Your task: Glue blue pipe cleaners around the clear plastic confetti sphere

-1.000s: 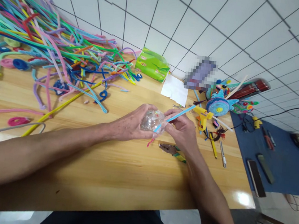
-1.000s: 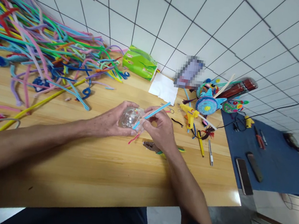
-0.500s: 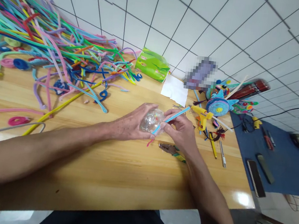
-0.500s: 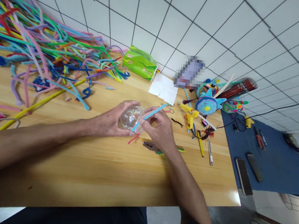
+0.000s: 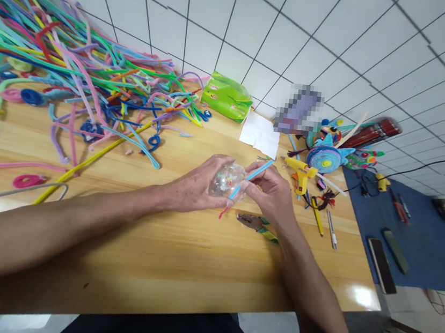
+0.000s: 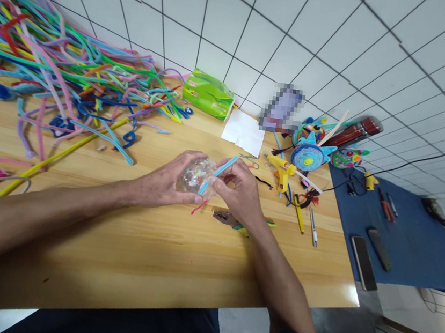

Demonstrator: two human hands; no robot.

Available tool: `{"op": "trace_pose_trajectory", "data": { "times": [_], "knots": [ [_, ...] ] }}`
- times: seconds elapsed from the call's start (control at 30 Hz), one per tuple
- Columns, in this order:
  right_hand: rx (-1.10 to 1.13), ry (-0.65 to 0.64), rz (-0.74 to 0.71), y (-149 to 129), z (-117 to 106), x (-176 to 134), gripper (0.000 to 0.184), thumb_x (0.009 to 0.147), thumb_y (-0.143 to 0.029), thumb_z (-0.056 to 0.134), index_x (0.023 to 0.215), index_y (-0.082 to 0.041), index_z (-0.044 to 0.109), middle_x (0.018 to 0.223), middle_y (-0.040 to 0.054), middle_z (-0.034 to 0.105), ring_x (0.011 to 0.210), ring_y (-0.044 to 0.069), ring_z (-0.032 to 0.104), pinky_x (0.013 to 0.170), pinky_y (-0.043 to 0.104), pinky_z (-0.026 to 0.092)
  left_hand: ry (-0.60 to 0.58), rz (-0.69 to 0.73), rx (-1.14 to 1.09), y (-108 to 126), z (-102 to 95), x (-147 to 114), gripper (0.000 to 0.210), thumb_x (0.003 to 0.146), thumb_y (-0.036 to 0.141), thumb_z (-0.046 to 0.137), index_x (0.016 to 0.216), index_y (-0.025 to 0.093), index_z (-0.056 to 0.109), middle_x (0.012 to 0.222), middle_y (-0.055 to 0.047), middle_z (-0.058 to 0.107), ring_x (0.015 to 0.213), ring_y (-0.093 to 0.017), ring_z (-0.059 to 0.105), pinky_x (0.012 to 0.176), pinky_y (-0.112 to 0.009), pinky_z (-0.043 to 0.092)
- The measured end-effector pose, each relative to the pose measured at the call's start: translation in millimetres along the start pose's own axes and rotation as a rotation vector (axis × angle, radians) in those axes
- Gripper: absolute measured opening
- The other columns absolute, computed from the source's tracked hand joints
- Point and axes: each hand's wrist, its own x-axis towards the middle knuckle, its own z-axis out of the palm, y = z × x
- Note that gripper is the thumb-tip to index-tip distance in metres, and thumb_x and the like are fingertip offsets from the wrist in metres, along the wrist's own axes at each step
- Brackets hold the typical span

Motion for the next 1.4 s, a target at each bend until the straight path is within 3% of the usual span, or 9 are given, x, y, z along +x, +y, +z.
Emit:
{"op": "trace_pose_trajectory", "data": {
  "times": [0.27,0.67,0.8,1.07,1.3,1.4],
  "knots": [
    [0.018,-0.017,0.034,-1,1,-1,0.014,0.083,-0.027,0.076,0.076,-0.023,0.065,0.097,0.0043,0.065,0.085,0.019,0.060,0.068,0.033,0.053,-0.033,0.093,-0.016,-4,-0.9,1,0.080,0.085,0.045,0.085,0.149,0.027,0.040,0.149,-0.019,0.052,0.146,-0.038,0.051,0.120,-0.061,0.048],
    [-0.028,-0.022,0.025,-2,1,-1,0.011,0.082,-0.024,0.074,0.078,-0.024,0.064,0.099,0.0038,0.066,0.086,0.019,0.060,0.072,0.035,0.048,-0.034,0.037,-0.024,-1,0.6,-1,0.088,0.082,0.053,0.086,0.149,0.026,0.036,0.146,-0.018,0.053,0.138,-0.036,0.058,0.114,-0.057,0.053],
    [-0.048,-0.026,0.025,-5,2,-2,0.011,0.082,-0.024,0.073,0.078,-0.024,0.063,0.098,0.0034,0.065,0.083,0.019,0.058,0.072,0.035,0.047,0.001,-0.021,-0.034,1,2.7,-2,0.081,0.085,0.051,0.083,0.148,0.026,0.039,0.145,-0.017,0.054,0.136,-0.036,0.059,0.115,-0.058,0.053],
    [-0.081,0.028,-0.016,-6,6,-4,0.014,0.080,-0.021,0.075,0.081,-0.025,0.062,0.119,0.0067,0.065,0.115,0.025,0.061,0.096,0.041,0.048,0.098,0.153,0.068,-10,5.8,1,0.093,0.080,0.039,0.088,0.154,0.027,0.034,0.150,-0.020,0.048,0.148,-0.039,0.048,0.122,-0.064,0.046],
    [-0.036,0.003,0.011,0,10,-6,0.016,0.079,-0.020,0.074,0.090,-0.025,0.063,0.120,0.0059,0.066,0.102,0.021,0.062,0.086,0.036,0.052,0.075,0.186,0.036,-19,8.7,-1,0.089,0.080,0.033,0.087,0.151,0.028,0.034,0.150,-0.019,0.046,0.150,-0.039,0.046,0.121,-0.063,0.046],
    [-0.023,0.010,0.005,1,11,-6,0.019,0.079,-0.021,0.074,0.093,-0.025,0.062,0.118,0.0054,0.067,0.100,0.020,0.063,0.084,0.036,0.053,0.067,0.176,0.018,-18,8.2,-2,0.089,0.080,0.038,0.089,0.151,0.028,0.036,0.149,-0.018,0.049,0.149,-0.038,0.048,0.122,-0.062,0.046]
  ]
}}
